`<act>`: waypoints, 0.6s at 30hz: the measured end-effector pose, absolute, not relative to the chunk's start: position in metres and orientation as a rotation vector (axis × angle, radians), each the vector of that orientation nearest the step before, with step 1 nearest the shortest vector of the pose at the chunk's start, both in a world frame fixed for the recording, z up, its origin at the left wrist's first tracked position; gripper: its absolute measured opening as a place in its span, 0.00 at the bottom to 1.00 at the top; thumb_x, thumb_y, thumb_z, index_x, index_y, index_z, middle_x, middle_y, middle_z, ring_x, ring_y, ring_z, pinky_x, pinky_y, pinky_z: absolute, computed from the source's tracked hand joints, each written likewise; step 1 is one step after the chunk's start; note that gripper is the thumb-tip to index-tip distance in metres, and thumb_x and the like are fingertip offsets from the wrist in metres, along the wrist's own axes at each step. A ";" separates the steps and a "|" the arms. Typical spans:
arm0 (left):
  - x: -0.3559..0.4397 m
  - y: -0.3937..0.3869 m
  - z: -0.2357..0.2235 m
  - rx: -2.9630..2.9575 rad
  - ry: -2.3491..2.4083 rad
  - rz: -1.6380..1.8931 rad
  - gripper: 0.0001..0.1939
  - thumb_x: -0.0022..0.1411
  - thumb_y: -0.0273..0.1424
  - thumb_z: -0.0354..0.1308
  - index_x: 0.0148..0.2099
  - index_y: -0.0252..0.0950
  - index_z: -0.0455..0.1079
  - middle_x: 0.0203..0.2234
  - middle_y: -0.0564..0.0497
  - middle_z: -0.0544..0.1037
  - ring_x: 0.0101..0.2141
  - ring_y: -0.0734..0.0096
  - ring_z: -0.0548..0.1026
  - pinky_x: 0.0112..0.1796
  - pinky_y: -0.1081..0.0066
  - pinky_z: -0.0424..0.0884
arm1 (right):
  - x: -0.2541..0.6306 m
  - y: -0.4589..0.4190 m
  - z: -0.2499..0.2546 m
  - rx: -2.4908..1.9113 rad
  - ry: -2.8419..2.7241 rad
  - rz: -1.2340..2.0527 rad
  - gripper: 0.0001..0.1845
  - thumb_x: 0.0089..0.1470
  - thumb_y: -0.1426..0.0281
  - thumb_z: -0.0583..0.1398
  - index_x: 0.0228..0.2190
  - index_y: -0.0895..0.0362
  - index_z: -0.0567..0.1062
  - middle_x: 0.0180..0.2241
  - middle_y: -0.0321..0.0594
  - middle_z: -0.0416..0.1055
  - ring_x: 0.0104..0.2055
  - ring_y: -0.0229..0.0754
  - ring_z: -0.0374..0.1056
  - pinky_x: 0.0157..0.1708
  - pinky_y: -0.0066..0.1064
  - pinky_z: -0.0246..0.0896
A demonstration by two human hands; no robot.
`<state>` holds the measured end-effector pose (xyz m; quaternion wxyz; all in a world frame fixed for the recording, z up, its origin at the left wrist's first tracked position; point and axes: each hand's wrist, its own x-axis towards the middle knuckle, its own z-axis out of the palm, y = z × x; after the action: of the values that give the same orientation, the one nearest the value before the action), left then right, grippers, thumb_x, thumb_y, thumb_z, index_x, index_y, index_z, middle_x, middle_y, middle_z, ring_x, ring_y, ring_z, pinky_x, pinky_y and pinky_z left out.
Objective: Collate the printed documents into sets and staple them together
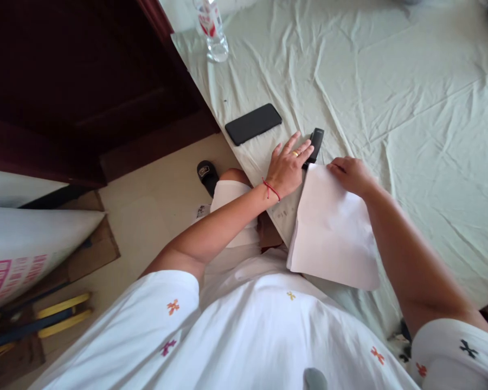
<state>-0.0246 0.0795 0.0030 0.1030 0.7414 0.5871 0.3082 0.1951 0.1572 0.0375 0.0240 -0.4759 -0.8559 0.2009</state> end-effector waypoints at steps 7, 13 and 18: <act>-0.007 0.011 0.023 1.664 1.611 1.168 0.27 0.77 0.47 0.43 0.59 0.30 0.67 0.53 0.37 0.77 0.45 0.63 0.77 0.51 0.63 0.72 | 0.222 0.123 0.067 -1.378 -2.457 0.651 0.16 0.64 0.59 0.53 0.28 0.52 0.71 0.29 0.44 0.69 0.37 0.51 0.69 0.39 0.41 0.62; 0.004 -0.034 0.039 1.367 1.402 0.965 0.28 0.74 0.55 0.42 0.36 0.37 0.65 0.26 0.52 0.70 0.31 0.69 0.69 0.35 0.68 0.65 | 0.199 0.121 0.096 -1.211 -2.394 0.522 0.18 0.67 0.57 0.52 0.30 0.51 0.73 0.31 0.47 0.72 0.46 0.56 0.70 0.47 0.47 0.63; 0.001 -0.035 0.025 1.343 1.568 0.987 0.26 0.75 0.49 0.43 0.28 0.37 0.57 0.21 0.54 0.62 0.26 0.72 0.62 0.30 0.68 0.57 | 0.172 0.115 0.107 -1.134 -2.274 0.461 0.18 0.67 0.56 0.54 0.39 0.52 0.78 0.42 0.50 0.76 0.55 0.60 0.68 0.55 0.55 0.61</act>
<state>0.0009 -0.0346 0.0246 0.4136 0.5344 0.6238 0.3927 0.1724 0.1150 0.1066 0.2760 -0.4220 -0.8463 0.1717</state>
